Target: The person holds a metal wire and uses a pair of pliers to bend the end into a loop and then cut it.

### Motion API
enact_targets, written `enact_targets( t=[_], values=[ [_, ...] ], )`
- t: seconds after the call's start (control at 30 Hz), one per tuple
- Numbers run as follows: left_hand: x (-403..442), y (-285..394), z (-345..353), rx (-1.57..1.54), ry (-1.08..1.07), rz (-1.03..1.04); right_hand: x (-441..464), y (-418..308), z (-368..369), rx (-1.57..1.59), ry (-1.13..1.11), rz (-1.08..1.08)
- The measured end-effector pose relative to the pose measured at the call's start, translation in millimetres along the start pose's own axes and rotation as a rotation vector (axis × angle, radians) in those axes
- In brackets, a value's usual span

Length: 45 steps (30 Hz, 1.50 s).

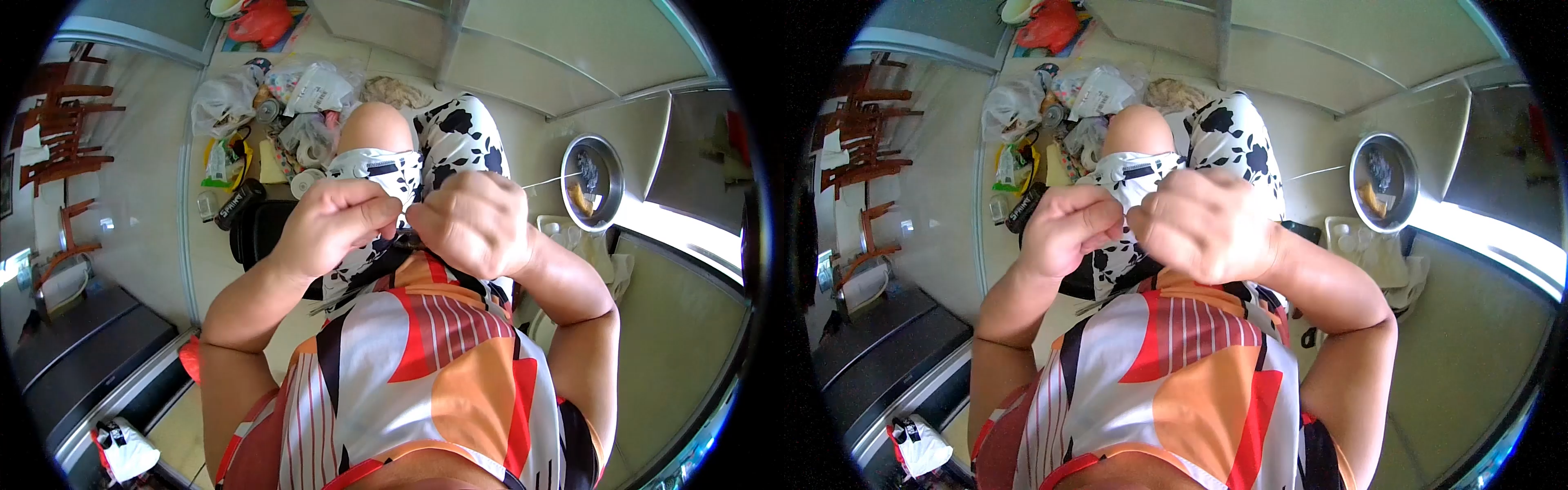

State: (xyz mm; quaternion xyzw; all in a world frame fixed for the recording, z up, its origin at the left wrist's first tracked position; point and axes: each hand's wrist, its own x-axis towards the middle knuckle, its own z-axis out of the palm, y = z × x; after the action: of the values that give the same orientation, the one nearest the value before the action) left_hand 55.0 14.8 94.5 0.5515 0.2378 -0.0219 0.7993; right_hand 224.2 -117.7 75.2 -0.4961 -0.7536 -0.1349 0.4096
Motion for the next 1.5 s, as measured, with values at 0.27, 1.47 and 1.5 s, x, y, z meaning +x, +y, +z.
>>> enact_targets(
  t=[0.27,1.47,1.5],
  values=[
    [15,0,5,0.046,0.009,0.094,4,7,-10,0.513,-0.152,0.61],
    [13,4,6,1.393,0.184,1.197,3,31,-26,1.274,-0.631,1.115],
    [13,4,6,1.419,0.199,1.216,1,31,-23,1.267,-0.625,1.079]
  ],
)
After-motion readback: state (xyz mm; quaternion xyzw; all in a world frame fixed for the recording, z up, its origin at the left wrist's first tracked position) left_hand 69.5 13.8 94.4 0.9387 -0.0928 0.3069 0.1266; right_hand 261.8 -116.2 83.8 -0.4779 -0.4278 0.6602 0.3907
